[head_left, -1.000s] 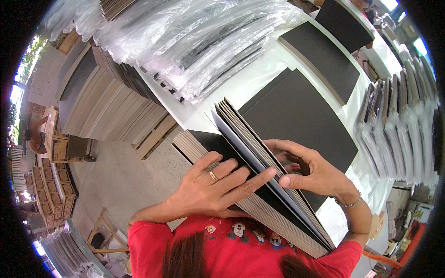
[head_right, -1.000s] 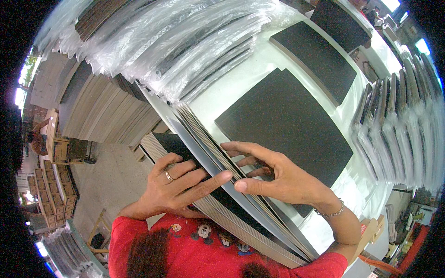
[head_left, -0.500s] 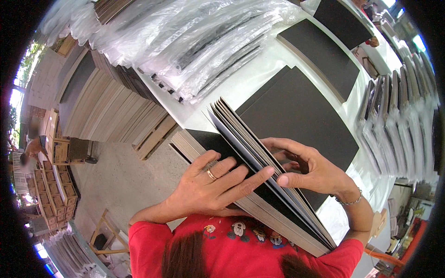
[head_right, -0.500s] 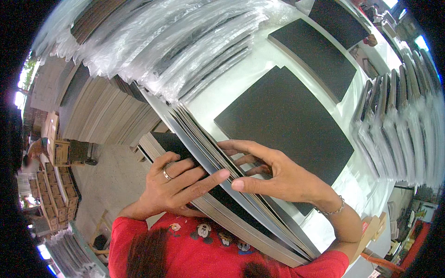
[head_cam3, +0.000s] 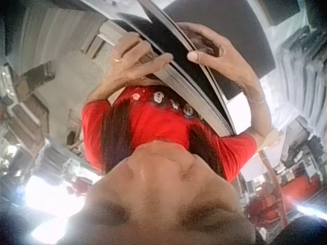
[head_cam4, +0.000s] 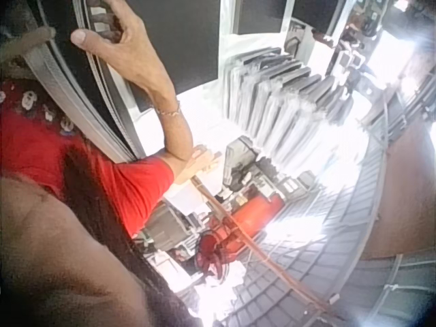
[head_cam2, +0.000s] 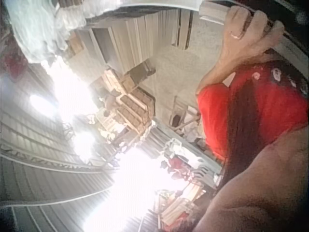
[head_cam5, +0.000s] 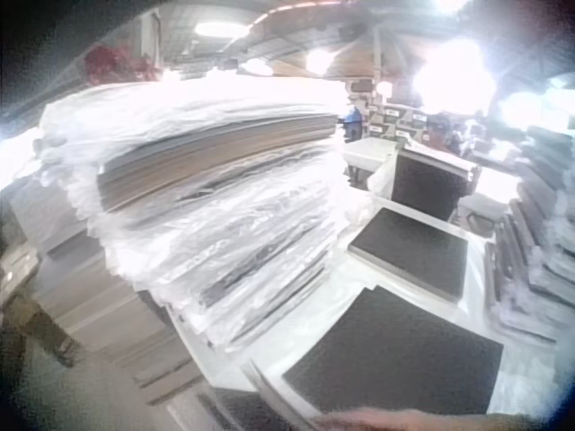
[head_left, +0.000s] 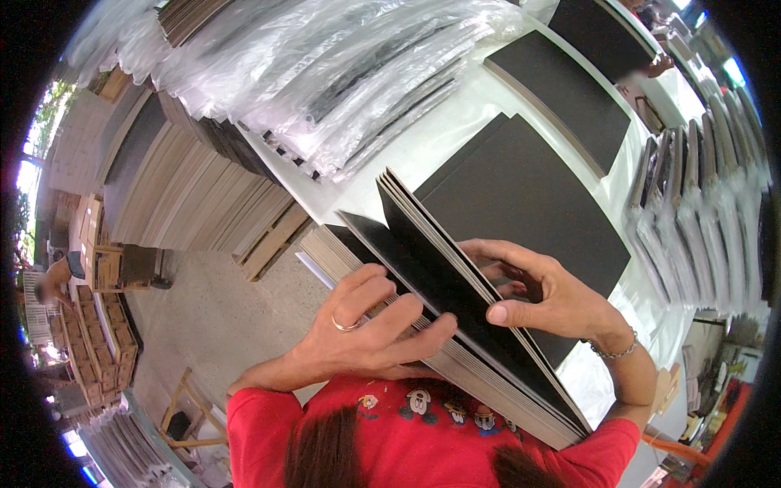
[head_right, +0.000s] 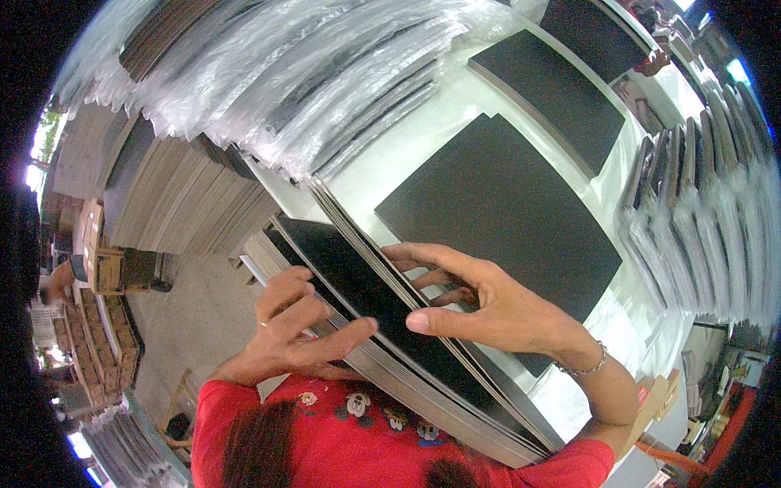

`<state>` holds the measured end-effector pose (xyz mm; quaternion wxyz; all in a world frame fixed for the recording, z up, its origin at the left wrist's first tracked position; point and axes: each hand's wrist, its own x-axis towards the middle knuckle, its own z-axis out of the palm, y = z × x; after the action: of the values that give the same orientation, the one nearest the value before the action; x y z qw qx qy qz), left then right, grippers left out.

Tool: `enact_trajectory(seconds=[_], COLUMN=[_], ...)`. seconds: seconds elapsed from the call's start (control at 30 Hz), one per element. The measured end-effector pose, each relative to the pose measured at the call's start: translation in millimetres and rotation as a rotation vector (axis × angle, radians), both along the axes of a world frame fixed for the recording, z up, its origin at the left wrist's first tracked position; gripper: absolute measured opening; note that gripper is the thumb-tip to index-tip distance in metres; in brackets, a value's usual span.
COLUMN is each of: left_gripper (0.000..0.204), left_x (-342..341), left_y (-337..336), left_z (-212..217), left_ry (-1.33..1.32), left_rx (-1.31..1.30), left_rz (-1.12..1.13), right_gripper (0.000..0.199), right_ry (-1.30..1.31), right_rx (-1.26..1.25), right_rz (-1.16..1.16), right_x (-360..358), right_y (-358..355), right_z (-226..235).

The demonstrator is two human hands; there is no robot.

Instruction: The person repeatedly picks up black-covered notebooks from a table, stacks them, and places them on a nearby pile. The person also flips through the pages of the notebooks while holding them.

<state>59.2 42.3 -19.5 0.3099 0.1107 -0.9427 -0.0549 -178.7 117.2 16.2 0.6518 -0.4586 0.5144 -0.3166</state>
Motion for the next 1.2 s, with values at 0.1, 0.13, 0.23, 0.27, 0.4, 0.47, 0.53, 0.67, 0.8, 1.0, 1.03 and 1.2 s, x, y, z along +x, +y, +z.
enact_trajectory(seconds=[0.1,0.13,0.23,0.27,0.4,0.47,0.53,0.67,0.8,1.0,1.03,1.2], left_gripper=[0.061,0.063,0.073,0.078,0.088,0.089,0.087,0.085,0.083,0.085,0.085,0.083], left_x=[0,0,-5,-7,-9,-8,-7,-5,-2,0,1,1], left_y=[4,3,1,1,2,2,2,3,2,1,1,3], left_z=[7,8,9,9,17,16,16,13,10,7,7,5], left_ry=[-0.095,-0.159,-0.199,-0.186,-0.275,-0.272,-0.274,-0.258,-0.234,-0.211,-0.209,-0.211], left_rx=[0.070,0.114,0.155,0.153,0.147,0.133,0.116,0.091,0.085,0.081,0.079,0.073], left_rz=[0.034,0.010,-0.017,-0.018,0.001,-0.008,-0.003,0.005,-0.009,-0.028,-0.027,-0.008], right_gripper=[0.071,0.071,0.070,0.070,0.071,0.071,0.071,0.072,0.073,0.076,0.077,0.077], right_ry=[-0.031,-0.027,-0.022,-0.027,-0.049,-0.048,-0.052,-0.065,-0.075,-0.051,-0.052,-0.057], right_rx=[-0.001,-0.007,-0.017,-0.014,-0.014,-0.019,-0.018,-0.017,-0.027,-0.020,-0.016,-0.022], right_rz=[-0.021,-0.015,0.004,0.008,0.006,0.002,-0.002,0.002,-0.004,-0.012,-0.011,-0.013], right_x=[0,0,-2,-2,-2,-2,-2,-1,0,1,1,1], right_y=[1,1,1,1,0,1,1,1,1,1,1,2], right_z=[-2,-2,-4,-4,-5,-6,-6,-7,-9,-9,-8,-11])
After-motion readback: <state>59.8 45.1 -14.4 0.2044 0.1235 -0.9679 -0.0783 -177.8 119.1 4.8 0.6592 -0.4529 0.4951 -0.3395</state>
